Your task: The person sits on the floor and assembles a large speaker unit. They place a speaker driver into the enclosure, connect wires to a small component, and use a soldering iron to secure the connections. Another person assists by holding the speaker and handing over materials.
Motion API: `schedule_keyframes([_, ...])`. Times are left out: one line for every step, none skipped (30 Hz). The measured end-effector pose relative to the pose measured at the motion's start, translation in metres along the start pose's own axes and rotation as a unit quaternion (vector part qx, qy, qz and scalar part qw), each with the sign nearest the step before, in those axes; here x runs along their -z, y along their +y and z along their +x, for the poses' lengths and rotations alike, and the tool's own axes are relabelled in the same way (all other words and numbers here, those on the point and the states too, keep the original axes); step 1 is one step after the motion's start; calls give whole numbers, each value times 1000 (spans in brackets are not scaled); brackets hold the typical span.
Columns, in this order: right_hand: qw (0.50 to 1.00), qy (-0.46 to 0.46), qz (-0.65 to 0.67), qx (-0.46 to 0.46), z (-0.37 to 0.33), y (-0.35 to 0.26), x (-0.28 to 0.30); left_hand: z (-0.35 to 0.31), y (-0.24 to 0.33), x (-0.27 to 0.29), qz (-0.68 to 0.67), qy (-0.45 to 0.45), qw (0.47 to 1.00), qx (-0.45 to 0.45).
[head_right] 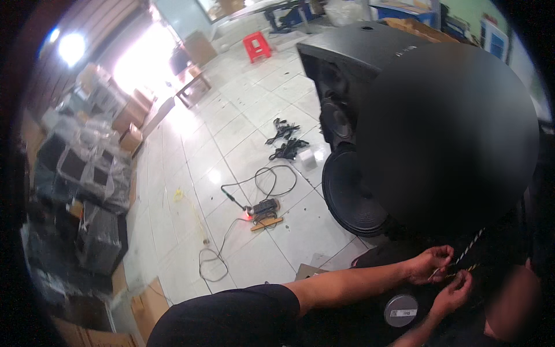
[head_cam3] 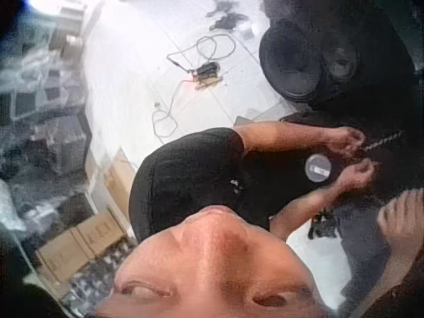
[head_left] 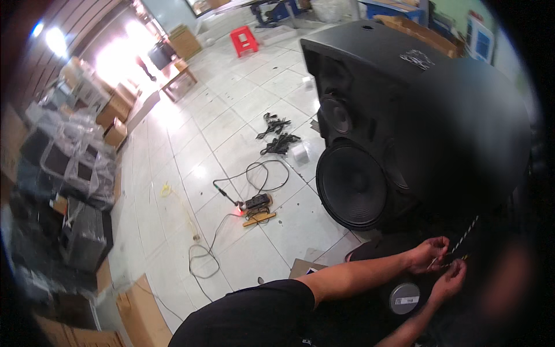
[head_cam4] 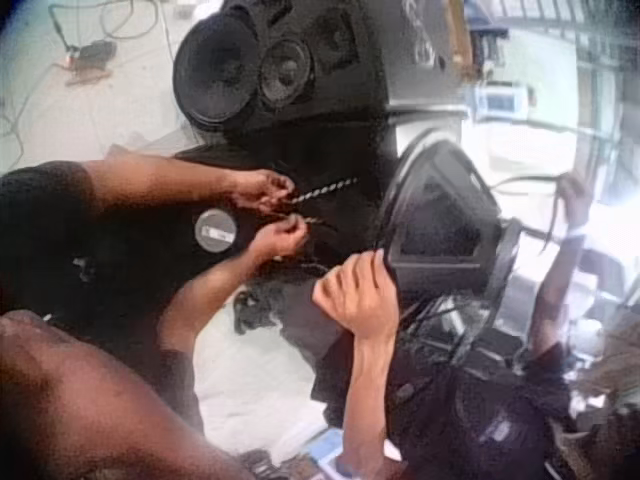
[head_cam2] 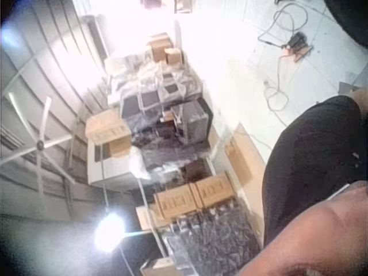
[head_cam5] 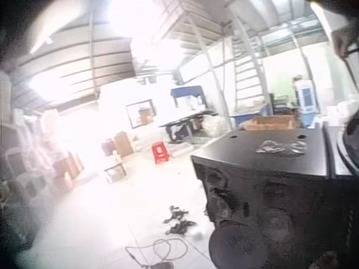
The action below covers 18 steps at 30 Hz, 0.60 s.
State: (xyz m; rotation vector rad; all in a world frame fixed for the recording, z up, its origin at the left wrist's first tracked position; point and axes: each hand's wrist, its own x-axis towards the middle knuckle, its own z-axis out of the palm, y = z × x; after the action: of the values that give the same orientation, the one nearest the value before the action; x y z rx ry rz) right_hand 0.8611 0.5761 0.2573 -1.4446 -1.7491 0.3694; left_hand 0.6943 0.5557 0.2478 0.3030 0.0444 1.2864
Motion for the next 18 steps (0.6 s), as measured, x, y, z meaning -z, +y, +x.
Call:
schedule_keyframes([999,2,-26,31,1,-10,1,-3,7,-5,-14,-2,1000,-1])
schedule_keyframes([997,-5,-43,60,1,-23,0,-9,11,-8,-29,-3,1000,1])
schedule_keyframes([995,-10,-57,87,1,-34,-7,-9,16,-4,-50,-10,999,-15])
schedule_keyframes([991,-14,-72,112,2,-43,-12,-8,20,5,-71,-18,997,-27])
schedule_keyframes([993,-16,-21,117,6,-34,-16,-4,15,13,-74,-8,996,-49])
schedule_keyframes([995,-1,-19,98,9,-32,-12,-3,17,2,-7,15,999,-31])
schedule_keyframes([997,15,-18,79,11,-31,-8,-5,21,-8,59,36,998,-13])
schedule_keyframes([998,26,-8,64,12,-35,-7,-9,26,-16,132,60,989,-4])
schedule_keyframes([997,38,-19,60,11,-39,-4,-5,18,3,335,76,937,-61])
schedule_keyframes([997,31,-9,71,9,-43,3,-3,10,3,361,83,927,-67])
schedule_keyframes([996,23,3,82,9,-49,10,0,7,-1,387,92,915,-74])
schedule_keyframes([996,14,16,91,5,-59,16,0,5,-4,413,102,901,-80])
schedule_keyframes([991,-8,67,111,3,-71,17,4,2,-5,440,134,880,-121])
schedule_keyframes([988,-45,45,138,-1,-81,16,7,1,-1,424,142,886,-124])
schedule_keyframes([983,-82,23,165,-4,-89,14,10,0,3,408,151,892,-127])
schedule_keyframes([974,-119,1,193,-6,-94,12,11,1,8,391,161,897,-130])
schedule_keyframes([980,-118,34,155,-9,-92,6,10,2,7,345,141,919,-128])
schedule_keyframes([982,-106,35,154,-10,-89,4,9,3,6,298,121,939,-126])
